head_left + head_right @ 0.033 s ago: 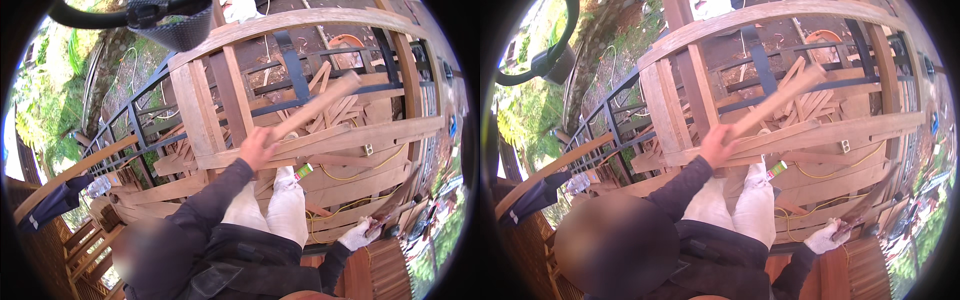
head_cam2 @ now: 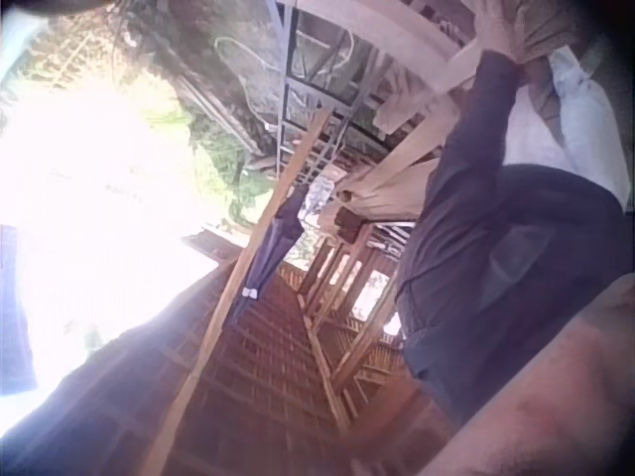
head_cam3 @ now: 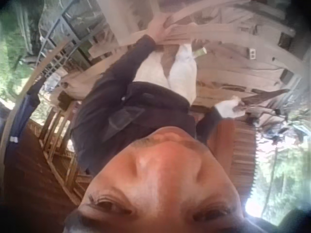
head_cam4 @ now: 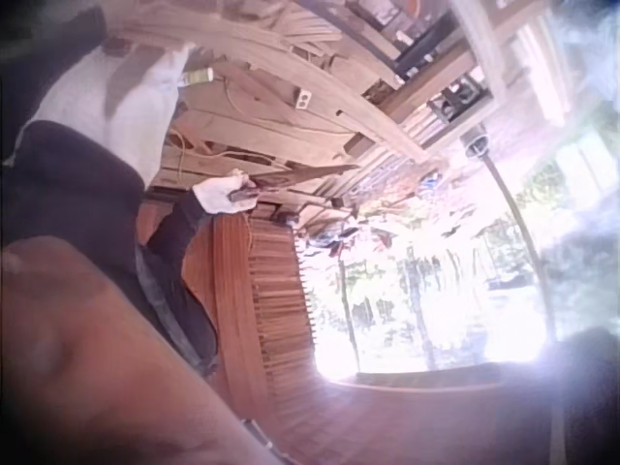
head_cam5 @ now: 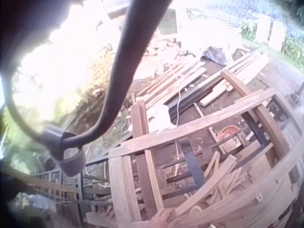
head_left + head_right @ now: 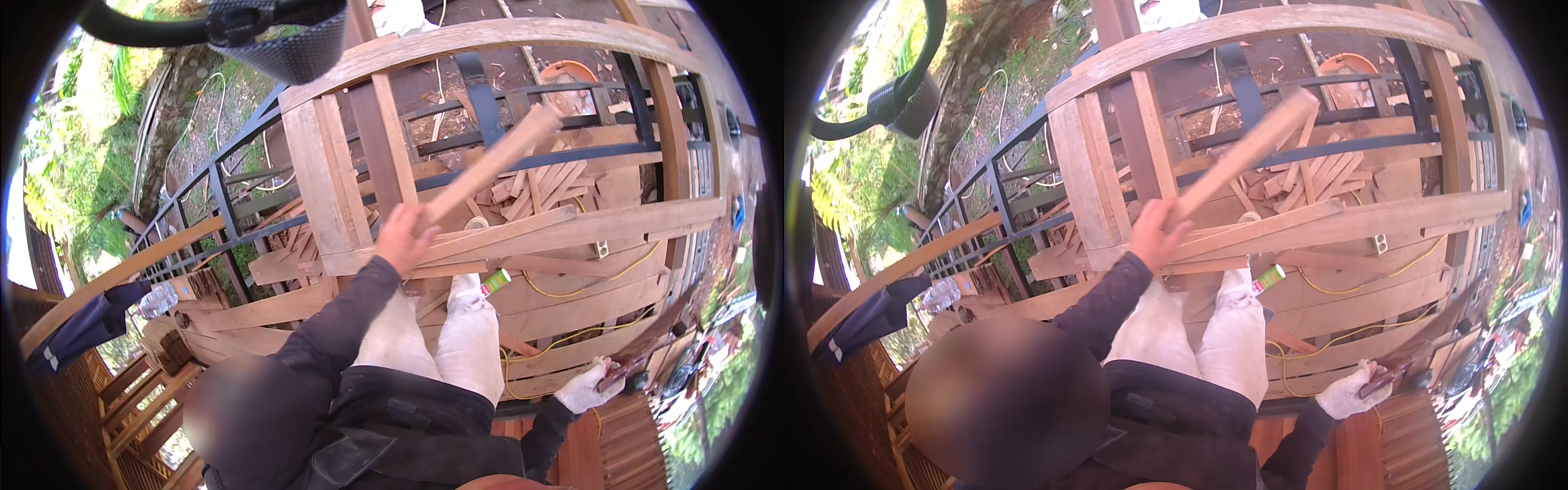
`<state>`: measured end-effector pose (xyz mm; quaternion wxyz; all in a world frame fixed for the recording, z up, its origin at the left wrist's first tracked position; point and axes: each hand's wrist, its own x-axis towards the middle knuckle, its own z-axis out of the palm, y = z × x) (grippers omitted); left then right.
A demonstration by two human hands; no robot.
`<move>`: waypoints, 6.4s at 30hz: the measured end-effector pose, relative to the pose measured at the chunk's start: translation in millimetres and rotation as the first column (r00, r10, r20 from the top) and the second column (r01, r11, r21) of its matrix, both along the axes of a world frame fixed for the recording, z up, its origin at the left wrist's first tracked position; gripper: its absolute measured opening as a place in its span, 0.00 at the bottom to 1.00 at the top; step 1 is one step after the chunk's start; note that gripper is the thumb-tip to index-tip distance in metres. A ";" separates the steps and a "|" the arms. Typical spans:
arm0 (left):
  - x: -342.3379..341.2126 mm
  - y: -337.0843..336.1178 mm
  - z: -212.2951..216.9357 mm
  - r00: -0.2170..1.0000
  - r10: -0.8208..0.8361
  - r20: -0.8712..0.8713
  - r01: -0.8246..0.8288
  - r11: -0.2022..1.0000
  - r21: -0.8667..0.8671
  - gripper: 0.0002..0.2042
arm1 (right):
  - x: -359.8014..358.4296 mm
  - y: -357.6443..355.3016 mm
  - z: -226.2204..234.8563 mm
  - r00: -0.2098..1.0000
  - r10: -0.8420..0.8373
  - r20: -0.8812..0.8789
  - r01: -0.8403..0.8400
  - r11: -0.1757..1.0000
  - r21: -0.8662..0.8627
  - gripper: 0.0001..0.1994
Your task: The person is assembling a wooden structure by fitting thin wooden slats into a frame. They use a hammer to tap the slats into place and a hand saw to trim them to size. The person repeatedly measures, cuts, and hammers the slats to fit them into the gaps.
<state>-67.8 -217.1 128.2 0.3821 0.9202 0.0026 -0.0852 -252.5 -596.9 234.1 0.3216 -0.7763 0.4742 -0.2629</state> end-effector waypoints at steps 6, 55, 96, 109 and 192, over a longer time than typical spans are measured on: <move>21.3 186.5 -46.0 0.962 0.200 0.186 -0.243 0.937 0.250 0.21 | 72.6 62.1 21.6 0.846 0.531 -0.058 -0.528 0.814 -0.242 0.13; 325.4 189.6 -63.6 0.972 -0.204 0.115 0.133 0.886 0.445 0.20 | 157.5 224.5 -31.0 0.562 0.826 0.049 -0.761 0.493 0.422 0.06; 335.6 149.3 -95.1 0.938 -0.110 0.330 0.016 0.961 0.276 0.20 | 221.8 213.7 -59.7 0.282 0.942 0.184 -0.954 0.255 0.160 0.10; 342.2 148.7 -100.7 0.922 -0.120 0.369 0.019 0.964 0.265 0.20 | 208.3 207.7 -63.6 0.333 0.929 0.163 -0.931 0.297 0.211 0.13; -7.2 249.1 105.1 0.775 0.454 -0.440 -0.629 0.480 -0.612 0.06 | 109.7 313.0 -89.4 0.833 0.502 0.233 -0.297 0.050 0.954 0.13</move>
